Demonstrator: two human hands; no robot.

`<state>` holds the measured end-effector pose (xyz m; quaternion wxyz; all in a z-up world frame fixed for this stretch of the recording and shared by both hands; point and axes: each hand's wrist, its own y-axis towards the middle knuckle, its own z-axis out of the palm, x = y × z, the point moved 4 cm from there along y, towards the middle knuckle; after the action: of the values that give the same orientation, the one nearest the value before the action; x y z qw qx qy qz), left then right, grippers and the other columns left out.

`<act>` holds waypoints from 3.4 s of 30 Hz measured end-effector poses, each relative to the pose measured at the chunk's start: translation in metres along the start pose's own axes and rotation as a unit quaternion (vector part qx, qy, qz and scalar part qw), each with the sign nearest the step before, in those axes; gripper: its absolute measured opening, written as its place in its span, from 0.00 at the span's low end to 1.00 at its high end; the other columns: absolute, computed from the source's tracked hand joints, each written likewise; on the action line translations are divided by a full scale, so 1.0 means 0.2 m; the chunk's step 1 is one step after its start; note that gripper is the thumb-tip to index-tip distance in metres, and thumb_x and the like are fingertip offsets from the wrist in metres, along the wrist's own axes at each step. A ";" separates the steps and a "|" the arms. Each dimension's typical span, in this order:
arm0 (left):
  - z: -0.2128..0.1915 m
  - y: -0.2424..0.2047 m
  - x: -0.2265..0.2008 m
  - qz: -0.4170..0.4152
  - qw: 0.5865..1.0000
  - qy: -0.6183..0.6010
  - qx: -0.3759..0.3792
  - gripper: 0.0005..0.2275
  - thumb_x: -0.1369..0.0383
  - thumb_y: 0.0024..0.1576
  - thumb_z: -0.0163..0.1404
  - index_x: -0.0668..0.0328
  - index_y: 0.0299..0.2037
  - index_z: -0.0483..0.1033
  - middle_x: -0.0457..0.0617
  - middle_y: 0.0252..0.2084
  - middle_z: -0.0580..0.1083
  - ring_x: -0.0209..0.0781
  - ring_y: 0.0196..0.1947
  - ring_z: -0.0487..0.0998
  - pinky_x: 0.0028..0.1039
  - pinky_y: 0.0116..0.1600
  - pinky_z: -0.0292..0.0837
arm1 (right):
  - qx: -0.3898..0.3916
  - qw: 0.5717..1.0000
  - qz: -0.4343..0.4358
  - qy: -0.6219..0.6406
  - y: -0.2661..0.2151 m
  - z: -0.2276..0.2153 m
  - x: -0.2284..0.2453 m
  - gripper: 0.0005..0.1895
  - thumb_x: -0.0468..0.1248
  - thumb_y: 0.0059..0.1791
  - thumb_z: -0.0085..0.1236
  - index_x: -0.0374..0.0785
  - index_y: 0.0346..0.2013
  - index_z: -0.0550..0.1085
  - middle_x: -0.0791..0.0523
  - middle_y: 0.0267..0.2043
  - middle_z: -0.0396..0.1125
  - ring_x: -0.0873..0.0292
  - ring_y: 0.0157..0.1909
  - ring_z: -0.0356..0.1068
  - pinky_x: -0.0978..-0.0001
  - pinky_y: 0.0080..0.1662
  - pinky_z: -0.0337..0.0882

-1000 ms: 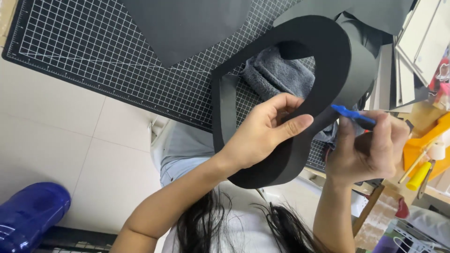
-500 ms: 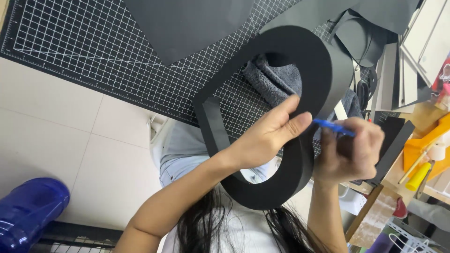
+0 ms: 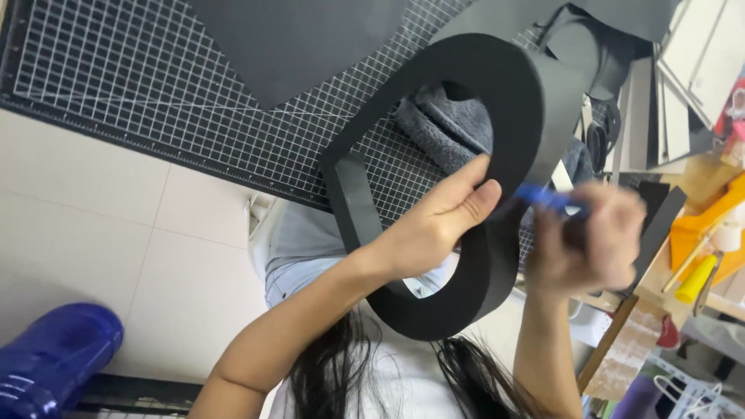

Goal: Assembling a 3D foam letter by applying adhesive and smoothing edges with tools.

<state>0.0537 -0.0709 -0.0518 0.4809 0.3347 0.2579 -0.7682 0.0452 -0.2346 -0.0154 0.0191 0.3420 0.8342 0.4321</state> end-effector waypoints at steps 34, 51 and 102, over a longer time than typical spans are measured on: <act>0.08 -0.05 -0.15 0.044 0.994 0.062 -0.076 0.13 0.60 0.67 0.35 0.61 0.50 0.68 0.39 0.45 0.65 0.28 0.50 0.64 0.25 0.62 0.61 | -0.004 0.996 0.075 0.048 0.00 -0.06 0.15 0.21 0.21 0.50 0.61 0.45 0.50 0.69 0.44 0.39 0.69 0.50 0.36 0.67 0.57 0.49 0.61; 0.11 -0.11 -0.15 0.068 0.993 -0.058 -0.076 0.16 0.64 0.69 0.37 0.65 0.61 0.66 0.51 0.58 0.70 0.36 0.61 0.69 0.28 0.71 0.62 | -0.043 0.997 0.061 0.010 0.01 -0.07 0.18 0.08 0.29 0.54 0.55 0.45 0.44 0.69 0.42 0.39 0.69 0.44 0.36 0.68 0.52 0.52 0.58; 0.17 -0.17 -0.13 0.060 0.998 0.021 -0.030 0.17 0.62 0.69 0.37 0.65 0.62 0.64 0.45 0.53 0.69 0.32 0.56 0.68 0.25 0.66 0.63 | -0.028 0.997 0.034 0.055 0.12 -0.20 0.29 0.09 0.31 0.55 0.45 0.45 0.36 0.74 0.42 0.35 0.71 0.47 0.34 0.70 0.60 0.49 0.52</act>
<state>0.0213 -0.0667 -0.0066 0.5303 0.3508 0.2704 -0.7229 0.0006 -0.2192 0.0423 -0.0323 0.3455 0.8094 0.4737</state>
